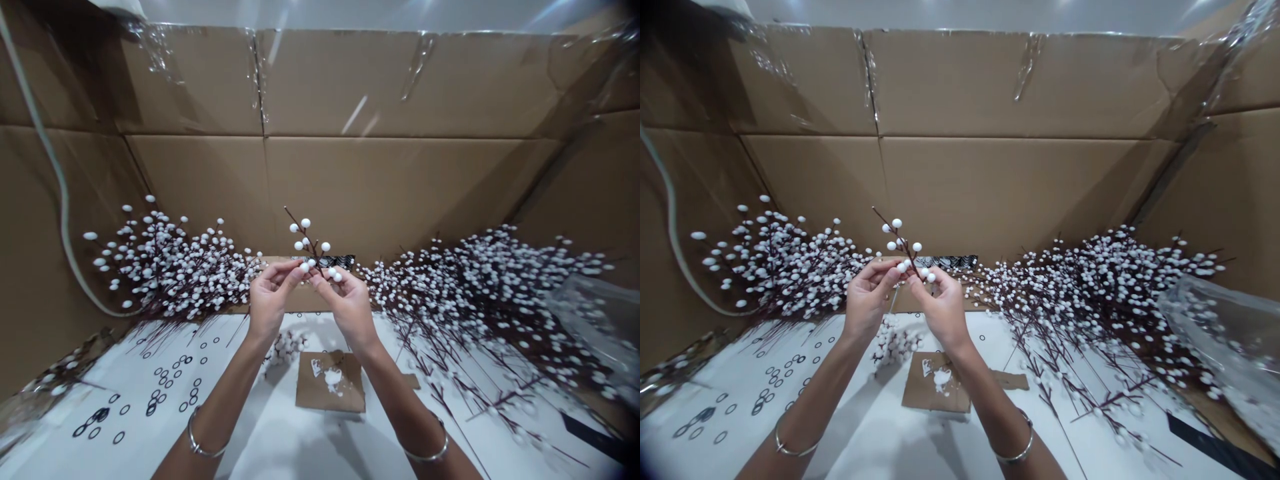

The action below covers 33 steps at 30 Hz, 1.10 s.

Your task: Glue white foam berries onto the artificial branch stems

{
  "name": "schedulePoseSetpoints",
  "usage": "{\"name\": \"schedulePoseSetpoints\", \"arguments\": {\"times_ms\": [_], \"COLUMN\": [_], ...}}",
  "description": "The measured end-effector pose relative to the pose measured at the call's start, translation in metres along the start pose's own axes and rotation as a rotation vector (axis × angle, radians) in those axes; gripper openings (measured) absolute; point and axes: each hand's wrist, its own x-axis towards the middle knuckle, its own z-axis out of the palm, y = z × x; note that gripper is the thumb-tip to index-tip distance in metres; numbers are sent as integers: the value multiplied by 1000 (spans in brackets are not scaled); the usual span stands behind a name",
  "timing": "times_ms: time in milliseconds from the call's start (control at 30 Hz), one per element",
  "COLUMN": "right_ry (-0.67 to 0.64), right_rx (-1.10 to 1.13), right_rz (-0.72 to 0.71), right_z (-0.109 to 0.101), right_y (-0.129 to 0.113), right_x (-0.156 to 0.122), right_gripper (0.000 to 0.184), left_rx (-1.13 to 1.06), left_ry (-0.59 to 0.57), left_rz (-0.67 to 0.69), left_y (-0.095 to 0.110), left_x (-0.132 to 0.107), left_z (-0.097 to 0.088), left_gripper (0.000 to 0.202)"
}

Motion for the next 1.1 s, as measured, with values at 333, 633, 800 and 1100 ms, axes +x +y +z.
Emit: {"name": "schedulePoseSetpoints", "arguments": {"times_ms": [333, 633, 800, 1100], "right_ry": [-15, -3, -14, 50], "right_rx": [21, 28, 40, 316], "right_rz": [14, 4, 20, 211], "right_z": [1, 2, 0, -18], "right_y": [-5, -3, -2, -9], "right_x": [-1, -2, 1, 13], "right_gripper": [19, 19, 18, 21], "left_rx": [110, 137, 146, 336], "left_ry": [-25, -53, -75, -628], "left_rz": [72, 121, 108, -254], "left_y": [6, 8, 10, 15], "left_x": [-2, -3, -2, 4], "left_z": [1, 3, 3, -11], "left_gripper": [14, 13, 15, 31]}}
